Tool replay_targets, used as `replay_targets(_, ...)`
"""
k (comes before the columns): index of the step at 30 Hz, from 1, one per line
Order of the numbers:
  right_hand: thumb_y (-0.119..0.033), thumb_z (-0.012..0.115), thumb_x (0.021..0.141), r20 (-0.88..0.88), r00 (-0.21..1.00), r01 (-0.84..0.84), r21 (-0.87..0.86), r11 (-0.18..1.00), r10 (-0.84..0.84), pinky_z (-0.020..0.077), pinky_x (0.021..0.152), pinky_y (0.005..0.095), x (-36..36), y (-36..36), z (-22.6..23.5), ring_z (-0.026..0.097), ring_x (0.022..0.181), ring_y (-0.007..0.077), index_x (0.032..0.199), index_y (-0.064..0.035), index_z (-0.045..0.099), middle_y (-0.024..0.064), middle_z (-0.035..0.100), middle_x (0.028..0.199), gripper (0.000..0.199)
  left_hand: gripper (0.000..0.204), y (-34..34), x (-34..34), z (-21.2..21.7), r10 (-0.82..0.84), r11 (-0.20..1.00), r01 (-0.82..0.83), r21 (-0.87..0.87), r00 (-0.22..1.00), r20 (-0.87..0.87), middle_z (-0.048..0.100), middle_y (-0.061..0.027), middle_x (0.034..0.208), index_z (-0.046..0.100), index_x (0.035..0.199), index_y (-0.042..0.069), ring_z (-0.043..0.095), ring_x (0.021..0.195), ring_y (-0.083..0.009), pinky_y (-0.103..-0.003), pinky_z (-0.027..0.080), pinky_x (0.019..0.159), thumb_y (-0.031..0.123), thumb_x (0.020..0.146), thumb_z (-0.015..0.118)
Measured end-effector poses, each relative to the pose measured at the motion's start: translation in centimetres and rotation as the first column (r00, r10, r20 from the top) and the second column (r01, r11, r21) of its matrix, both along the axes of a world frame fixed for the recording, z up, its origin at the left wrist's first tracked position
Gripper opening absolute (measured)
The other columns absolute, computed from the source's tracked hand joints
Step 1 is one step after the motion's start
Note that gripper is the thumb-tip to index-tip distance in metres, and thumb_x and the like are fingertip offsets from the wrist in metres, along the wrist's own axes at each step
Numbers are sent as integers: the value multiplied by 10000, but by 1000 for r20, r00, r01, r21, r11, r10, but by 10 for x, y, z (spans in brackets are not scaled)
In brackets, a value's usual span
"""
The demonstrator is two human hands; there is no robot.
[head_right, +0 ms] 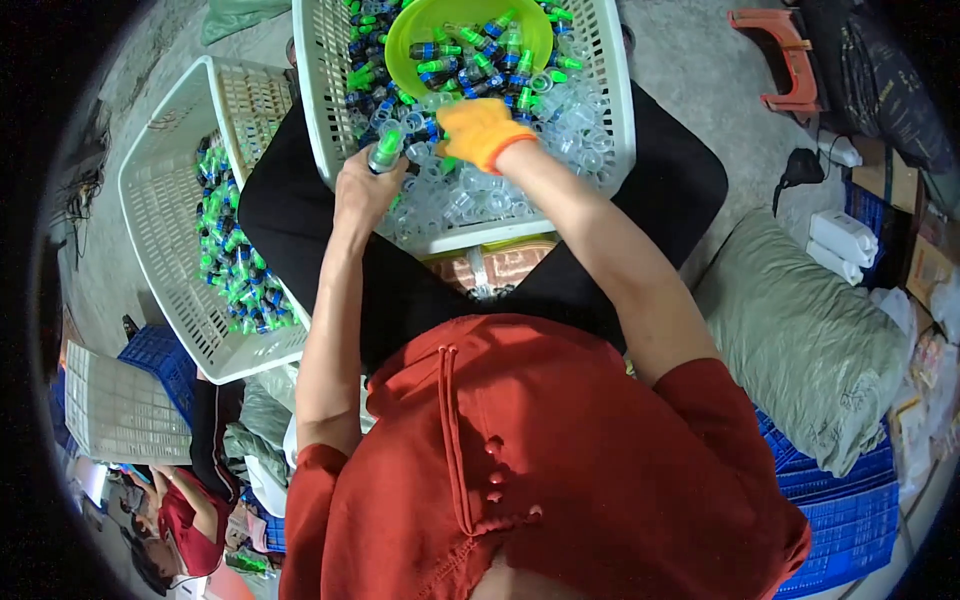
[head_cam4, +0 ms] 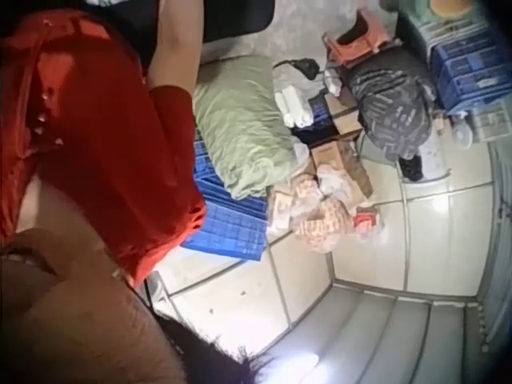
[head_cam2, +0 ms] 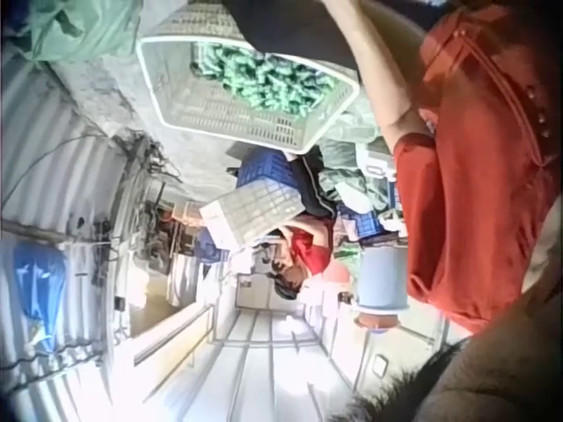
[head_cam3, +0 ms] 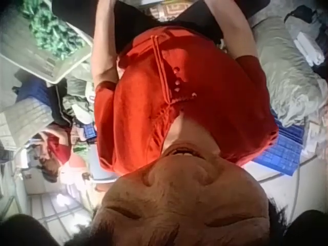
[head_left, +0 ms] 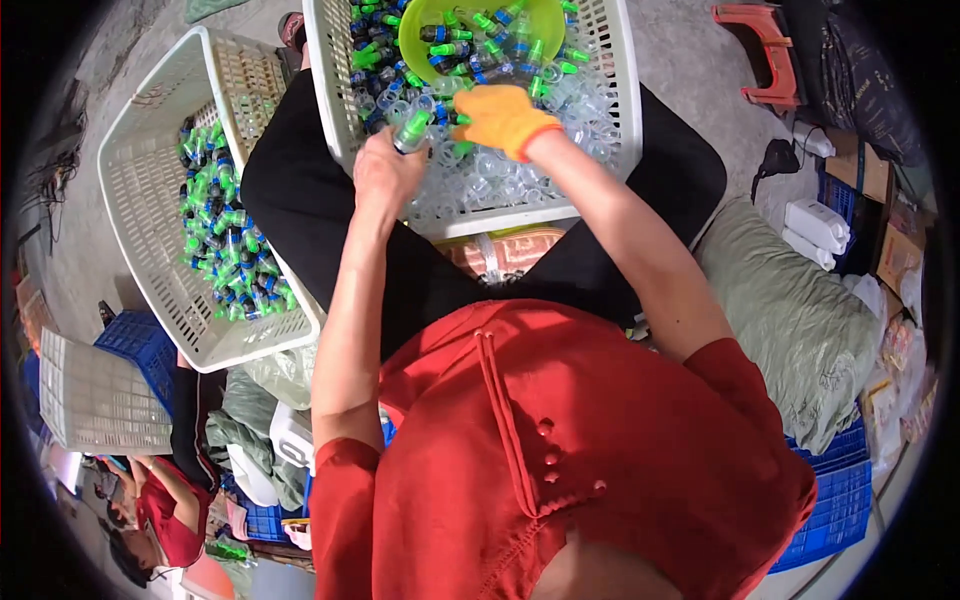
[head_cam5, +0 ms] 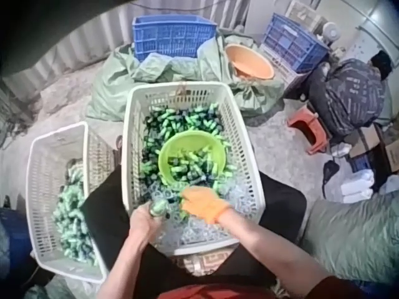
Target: Sorting small green and blue plastic components from a large basket into a smaller bowl and bins.
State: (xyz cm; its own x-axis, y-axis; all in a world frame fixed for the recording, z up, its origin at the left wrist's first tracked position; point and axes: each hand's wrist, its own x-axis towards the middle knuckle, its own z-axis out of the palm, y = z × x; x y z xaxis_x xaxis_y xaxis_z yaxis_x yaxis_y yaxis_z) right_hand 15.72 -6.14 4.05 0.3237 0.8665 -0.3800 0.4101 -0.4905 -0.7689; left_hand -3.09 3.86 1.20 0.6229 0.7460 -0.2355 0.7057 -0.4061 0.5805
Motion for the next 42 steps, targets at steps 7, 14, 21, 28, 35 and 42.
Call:
replay_targets(7,-196,578,811,-166,980,99,-74,992,-110,481,660,357,28,16,-8,597,746,291,956,-29,599,130,635,866,223,300,-21,33,-14,489,612,-148,-777,843,224,663,-97,846,647,1035,15,585,597,-199,-284,514,593,184,795,707)
replay_targets(14,-157,543,844,-373,927,76,97,992,-34,465,679,308,31,-14,3,578,729,236,997,-30,598,97,621,854,206,288,-20,50,9,829,98,106,-990,541,140,621,-103,923,608,1111,-17,603,638,-172,-250,522,582,127,865,644)
replay_targets(21,-96,549,868,508,771,-377,-121,918,383,449,734,235,44,-47,-12,540,790,121,1116,-60,591,33,600,949,253,284,-22,10,28,799,87,85,-993,589,120,599,-90,833,596,1116,-18,590,621,-134,-222,475,524,113,867,636)
replay_targets(28,-53,579,819,-515,850,268,238,934,-113,447,668,255,-21,-75,70,574,762,190,1101,-53,596,79,612,1006,282,211,-52,-28,57,798,133,50,-990,587,137,592,-79,795,613,1040,-2,566,584,-126,-218,443,495,112,864,637)
replay_targets(35,-84,584,838,411,911,-268,520,811,37,470,689,270,-86,-88,94,587,776,163,1146,-48,563,66,616,920,311,160,-74,-43,89,729,190,121,-974,647,222,594,-72,789,623,986,15,556,578,-121,-220,444,495,123,868,635)
replay_targets(42,-132,589,860,-143,983,-80,218,973,113,462,643,285,-93,-101,94,550,719,174,1128,-68,528,54,595,883,282,137,-102,-55,113,344,870,45,-491,658,670,600,-55,786,625,961,17,549,582,-142,-233,452,548,80,841,640)
